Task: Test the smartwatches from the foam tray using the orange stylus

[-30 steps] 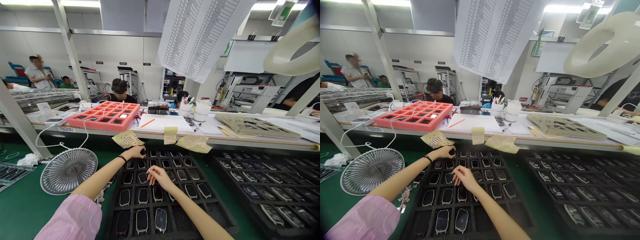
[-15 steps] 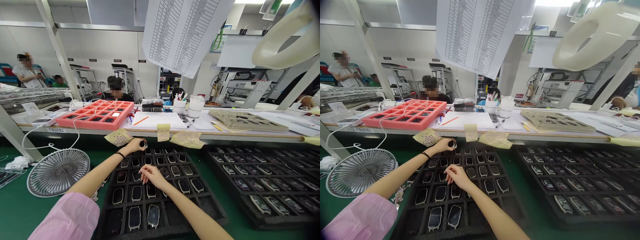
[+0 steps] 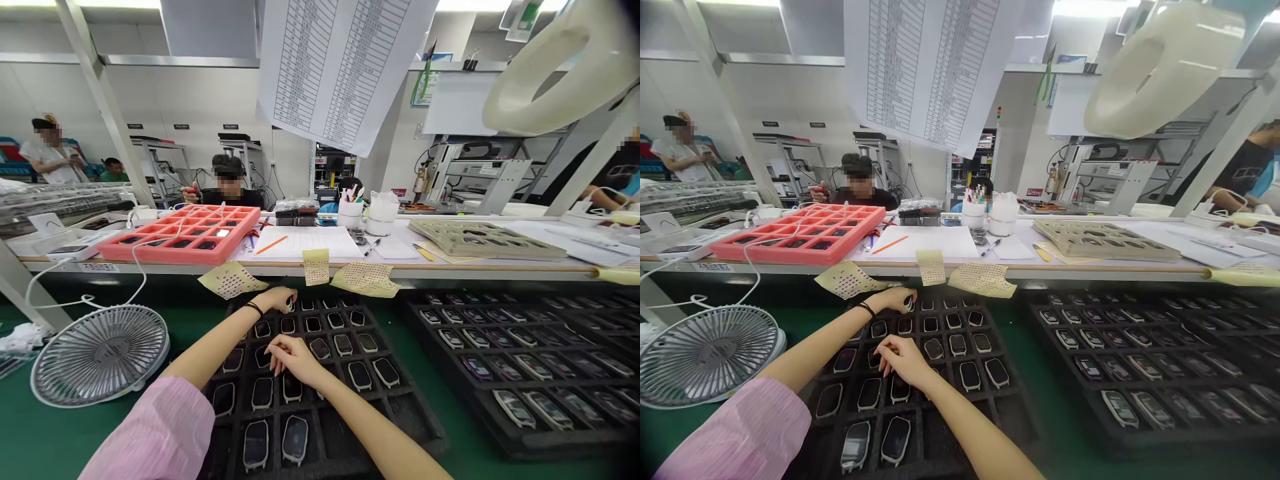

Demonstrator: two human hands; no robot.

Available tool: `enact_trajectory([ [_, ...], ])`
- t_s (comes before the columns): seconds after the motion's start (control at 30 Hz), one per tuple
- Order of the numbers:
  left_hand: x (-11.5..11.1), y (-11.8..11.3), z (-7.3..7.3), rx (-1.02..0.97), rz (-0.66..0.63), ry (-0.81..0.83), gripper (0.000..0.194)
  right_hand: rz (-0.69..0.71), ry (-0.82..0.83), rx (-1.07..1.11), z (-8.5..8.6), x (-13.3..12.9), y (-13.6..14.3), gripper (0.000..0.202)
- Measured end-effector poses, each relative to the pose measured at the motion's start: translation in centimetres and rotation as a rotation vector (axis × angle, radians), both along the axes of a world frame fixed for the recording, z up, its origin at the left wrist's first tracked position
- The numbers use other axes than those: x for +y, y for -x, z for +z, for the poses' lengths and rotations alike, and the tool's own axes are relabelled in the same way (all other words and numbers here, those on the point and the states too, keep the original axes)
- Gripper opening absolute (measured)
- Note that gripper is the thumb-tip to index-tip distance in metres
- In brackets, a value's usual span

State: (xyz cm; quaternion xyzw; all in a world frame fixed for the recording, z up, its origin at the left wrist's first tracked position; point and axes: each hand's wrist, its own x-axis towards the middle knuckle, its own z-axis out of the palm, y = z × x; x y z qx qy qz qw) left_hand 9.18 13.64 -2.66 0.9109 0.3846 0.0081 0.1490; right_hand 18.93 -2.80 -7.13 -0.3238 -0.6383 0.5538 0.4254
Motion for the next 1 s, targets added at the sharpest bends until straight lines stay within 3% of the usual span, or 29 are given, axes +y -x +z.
enact_trajectory([
  [0.2,-0.9,1.0,-0.2,-0.246,0.034,-0.020,0.036,0.002,0.000,0.015,0.3,-0.1,0.0,0.025],
  [0.47,0.6,-4.8,0.1,-0.334,0.024,0.062,0.045,-0.037,-0.011,0.076,0.7,-0.3,-0.2,0.027],
  [0.6,1.8,-6.3,-0.3,-0.362,0.054,0.100,0.049,-0.260,-0.020,0.210,0.7,0.5,-0.7,0.030],
  [0.7,1.7,-5.9,-0.8,-0.430,0.077,0.098,0.043,-0.446,0.008,0.291,0.5,2.4,-1.8,0.032],
  [0.83,0.0,-4.0,-1.5,-0.567,0.089,0.052,0.038,-0.636,0.086,0.371,-0.4,5.8,-4.9,0.021],
  [0.93,-2.0,-2.6,-1.8,-0.680,0.098,-0.005,0.044,-0.622,0.187,0.393,-0.7,7.7,-7.2,0.021],
  [1.0,-3.3,-1.9,-1.9,-0.752,0.094,-0.029,0.048,-0.510,0.264,0.387,-0.5,8.4,-8.2,0.025],
])
